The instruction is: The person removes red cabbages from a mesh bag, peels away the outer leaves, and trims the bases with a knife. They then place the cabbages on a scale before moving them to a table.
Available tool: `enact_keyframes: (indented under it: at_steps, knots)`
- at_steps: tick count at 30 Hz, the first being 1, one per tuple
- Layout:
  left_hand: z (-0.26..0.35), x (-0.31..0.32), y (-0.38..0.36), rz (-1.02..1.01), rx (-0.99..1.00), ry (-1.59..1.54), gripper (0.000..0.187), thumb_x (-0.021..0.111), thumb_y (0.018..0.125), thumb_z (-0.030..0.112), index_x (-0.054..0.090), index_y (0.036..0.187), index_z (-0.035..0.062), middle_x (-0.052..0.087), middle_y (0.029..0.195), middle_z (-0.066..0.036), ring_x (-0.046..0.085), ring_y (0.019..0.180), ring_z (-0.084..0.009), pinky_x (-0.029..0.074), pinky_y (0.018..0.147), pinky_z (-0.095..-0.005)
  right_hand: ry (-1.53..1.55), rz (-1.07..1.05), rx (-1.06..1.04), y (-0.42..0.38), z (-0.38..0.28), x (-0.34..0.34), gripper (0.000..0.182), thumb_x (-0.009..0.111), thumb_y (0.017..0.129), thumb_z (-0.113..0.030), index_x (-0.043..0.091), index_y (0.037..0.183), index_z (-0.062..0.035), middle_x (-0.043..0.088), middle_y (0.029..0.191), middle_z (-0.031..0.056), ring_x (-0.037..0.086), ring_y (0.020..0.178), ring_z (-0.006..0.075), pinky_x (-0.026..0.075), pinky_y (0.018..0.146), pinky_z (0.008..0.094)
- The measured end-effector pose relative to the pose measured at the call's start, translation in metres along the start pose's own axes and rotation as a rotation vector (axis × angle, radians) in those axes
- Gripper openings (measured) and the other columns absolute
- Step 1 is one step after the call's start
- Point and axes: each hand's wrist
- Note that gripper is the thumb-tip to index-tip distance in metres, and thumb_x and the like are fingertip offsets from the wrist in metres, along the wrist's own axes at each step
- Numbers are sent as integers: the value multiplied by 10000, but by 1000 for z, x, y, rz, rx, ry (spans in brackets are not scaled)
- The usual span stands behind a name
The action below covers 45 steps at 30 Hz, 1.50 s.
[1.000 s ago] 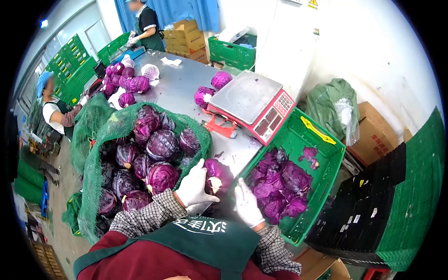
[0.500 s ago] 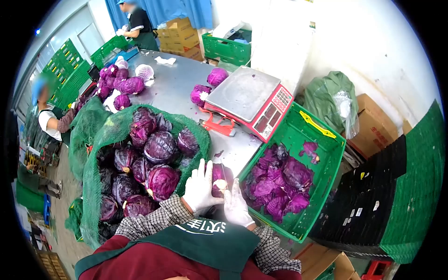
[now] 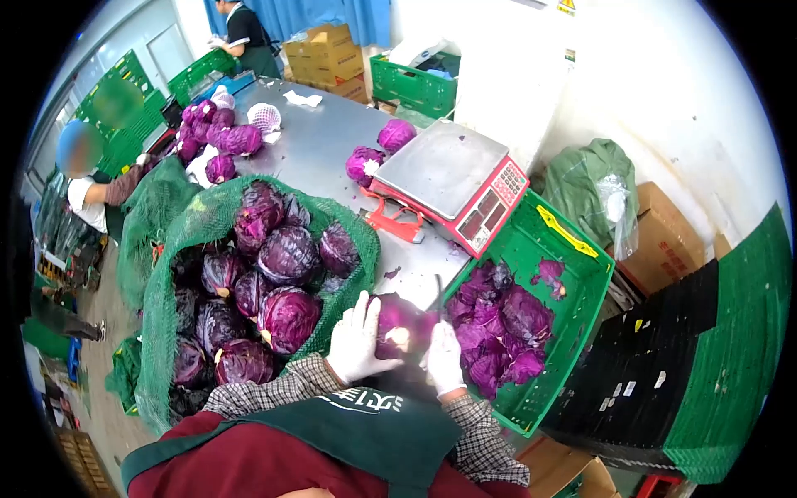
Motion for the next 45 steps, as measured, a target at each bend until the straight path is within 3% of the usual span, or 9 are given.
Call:
enact_keyframes:
  at_steps: [3, 10, 11, 15, 16, 19, 26, 36, 45]
  knots:
    - [-25, 8, -24, 92, 36, -158, 1200, 871, 533, 436, 222, 1422, -41, 266, 1449, -309, 457, 1146, -437, 437, 950, -487, 166, 28, 164, 1, -9, -9, 478, 473, 883, -103, 400, 1315, 90, 498, 1270, 268, 493, 1209, 398, 427, 1009, 409]
    - [-28, 15, -35, 75, -342, -707, 1312, 876, 563, 446, 83, 1453, -100, 168, 1495, -324, 200, 1400, -438, 194, 1163, -446, -178, 241, -269, -40, -24, 15, 530, 479, 849, -136, 407, 1330, 76, 404, 1382, 257, 389, 1323, 385, 350, 1061, 445]
    - [-32, 31, -35, 135, -423, -773, 1301, 875, 563, 442, 97, 1452, -102, 195, 1486, -314, 223, 1396, -417, 205, 1161, -437, -246, 422, -317, -29, -46, -7, 347, 488, 920, -188, 495, 1202, 14, 586, 1123, 215, 619, 1033, 328, 506, 851, 412]
    - [-39, 38, -51, 197, -340, -865, 1273, 872, 567, 426, 119, 1460, -80, 288, 1435, -290, 284, 1371, -387, 247, 1146, -435, 1381, 318, 497, -21, -34, -20, 361, 435, 1002, -461, 473, 904, -116, 432, 468, 13, 394, 304, 155, 358, 325, 284]
    - [-41, 37, -54, 192, -334, -856, 1268, 870, 569, 426, 123, 1461, -76, 300, 1427, -288, 291, 1367, -388, 256, 1141, -435, 1576, 412, 922, -8, -37, -61, 339, 447, 1000, -443, 485, 969, -108, 453, 485, 24, 446, 346, 162, 384, 338, 288]
    - [-39, 21, -49, 134, -311, -736, 1233, 853, 584, 431, 143, 1469, -52, 319, 1423, -284, 298, 1358, -406, 284, 1128, -442, 1003, 454, 925, -19, 95, -50, 451, 490, 984, -423, 427, 1271, -81, 592, 696, 90, 460, 379, 140, 394, 326, 294]
    - [-11, -2, -26, -21, -101, -299, 1173, 825, 604, 432, 176, 1484, 7, 289, 1464, -279, 288, 1358, -436, 326, 1107, -456, 458, -12, -187, 15, -80, -85, 581, 768, 795, -213, 512, 1283, -30, 561, 1133, 128, 590, 994, 237, 513, 849, 331]
    - [-23, -2, -29, -39, -41, -352, 1212, 824, 608, 409, 112, 1489, -23, 286, 1463, -283, 285, 1363, -434, 364, 1083, -427, 311, -29, -394, 32, -86, -98, 205, 678, 841, -134, 621, 1021, -53, 594, 873, 123, 644, 729, 299, 524, 630, 352]
    - [-41, -5, -41, -69, -1, -488, 1269, 897, 553, 335, 111, 1486, -14, 254, 1471, -256, 278, 1383, -377, 244, 1156, -405, 464, 327, 231, 47, 21, -47, 97, 585, 902, -130, 576, 912, -34, 600, 741, 98, 601, 634, 207, 487, 569, 348]
Point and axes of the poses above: each hand's wrist, its own y-axis towards the middle knuckle, its own x-axis out of the palm, z = x × y
